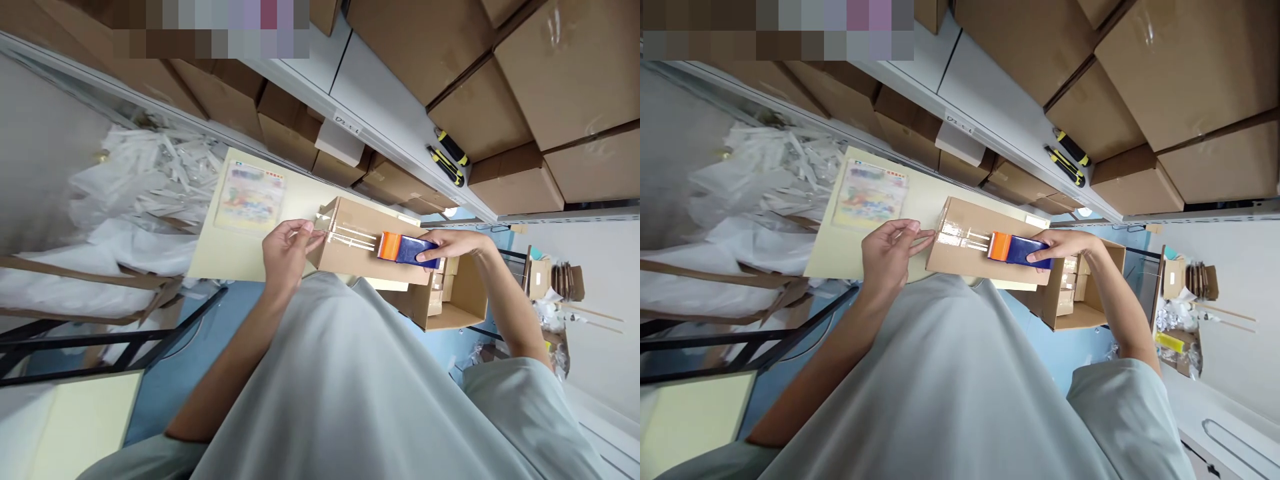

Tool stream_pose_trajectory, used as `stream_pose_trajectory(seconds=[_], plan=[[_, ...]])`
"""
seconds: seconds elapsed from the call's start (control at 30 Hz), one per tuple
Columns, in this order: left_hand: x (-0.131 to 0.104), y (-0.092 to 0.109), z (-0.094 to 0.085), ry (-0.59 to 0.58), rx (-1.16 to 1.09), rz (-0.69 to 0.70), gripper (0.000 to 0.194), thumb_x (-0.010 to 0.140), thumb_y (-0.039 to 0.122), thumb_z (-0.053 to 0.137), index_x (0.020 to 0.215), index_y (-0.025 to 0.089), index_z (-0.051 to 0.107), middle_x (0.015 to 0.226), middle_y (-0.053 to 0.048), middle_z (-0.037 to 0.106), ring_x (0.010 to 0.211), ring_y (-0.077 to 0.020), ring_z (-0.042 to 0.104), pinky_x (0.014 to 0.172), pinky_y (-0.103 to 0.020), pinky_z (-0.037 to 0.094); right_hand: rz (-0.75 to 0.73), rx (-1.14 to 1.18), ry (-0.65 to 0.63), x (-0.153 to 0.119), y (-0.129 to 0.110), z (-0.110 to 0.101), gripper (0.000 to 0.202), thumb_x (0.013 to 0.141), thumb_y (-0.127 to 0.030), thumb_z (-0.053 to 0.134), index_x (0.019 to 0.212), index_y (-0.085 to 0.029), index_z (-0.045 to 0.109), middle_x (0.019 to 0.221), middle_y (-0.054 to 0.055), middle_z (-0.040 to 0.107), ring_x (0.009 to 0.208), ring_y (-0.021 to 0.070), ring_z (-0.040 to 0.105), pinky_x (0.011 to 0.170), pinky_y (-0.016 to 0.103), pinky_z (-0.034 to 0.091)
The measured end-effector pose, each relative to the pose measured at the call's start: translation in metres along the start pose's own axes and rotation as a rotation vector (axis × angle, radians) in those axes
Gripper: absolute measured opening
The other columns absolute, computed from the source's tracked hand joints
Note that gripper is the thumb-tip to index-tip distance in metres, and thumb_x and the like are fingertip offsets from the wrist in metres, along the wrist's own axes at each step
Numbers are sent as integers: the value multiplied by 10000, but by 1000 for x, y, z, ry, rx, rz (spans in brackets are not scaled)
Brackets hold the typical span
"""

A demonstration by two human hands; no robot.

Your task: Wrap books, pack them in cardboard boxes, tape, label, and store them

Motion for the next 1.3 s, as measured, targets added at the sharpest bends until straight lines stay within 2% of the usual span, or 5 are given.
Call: stream_pose_trajectory(seconds=[0.37, 0.67, 0.93, 1.13, 1.3], plan=[[29, -32, -3, 34, 184, -55, 288, 718, 447, 781, 846, 191, 745, 831, -65, 777, 837, -229, 769, 668, -293, 602, -25, -21, 44, 10, -4, 3, 611, 932, -782, 732, 856, -178, 681, 776, 2, 664, 731, 146, 593, 711, 279, 507], [38, -7, 20, -174, 293, 80, 452, 740, 339, 784, 1166, 191, 750, 1047, -93, 810, 999, -217, 772, 898, -336, 640, -112, -5, 32, 8, -7, 5, 580, 931, -767, 750, 853, -193, 718, 779, -1, 699, 731, 149, 595, 741, 286, 521], [36, 31, 31, -244, 496, 331, 442, 846, 513, 772, 1161, 203, 787, 1158, -118, 795, 1117, -264, 767, 1014, -394, 633, -153, -20, 29, 7, -11, 7, 593, 937, -774, 743, 845, -188, 749, 778, 12, 730, 725, 158, 608, 752, 298, 529], [18, 40, 84, -248, 709, 551, 514, 1065, 540, 564, 1449, 222, 690, 1620, -169, 614, 1587, -330, 507, 1369, -504, 351, -158, -24, 46, 6, -13, 9, 599, 904, -774, 780, 825, -180, 760, 768, 16, 734, 710, 151, 591, 721, 295, 500], [11, 23, 113, -325, 831, 611, 470, 1076, 547, 544, 1374, 231, 723, 1620, -196, 580, 1570, -406, 492, 1358, -567, 322, -178, -27, 11, 7, -8, 9, 569, 916, -739, 788, 826, -177, 791, 753, 15, 746, 717, 151, 614, 739, 295, 504]])
Point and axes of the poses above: each hand's wrist, its own x-axis towards the middle knuckle, its own z-axis out of the palm, y = z × x, the point moved 10 cm from there along x, towards the middle knuckle
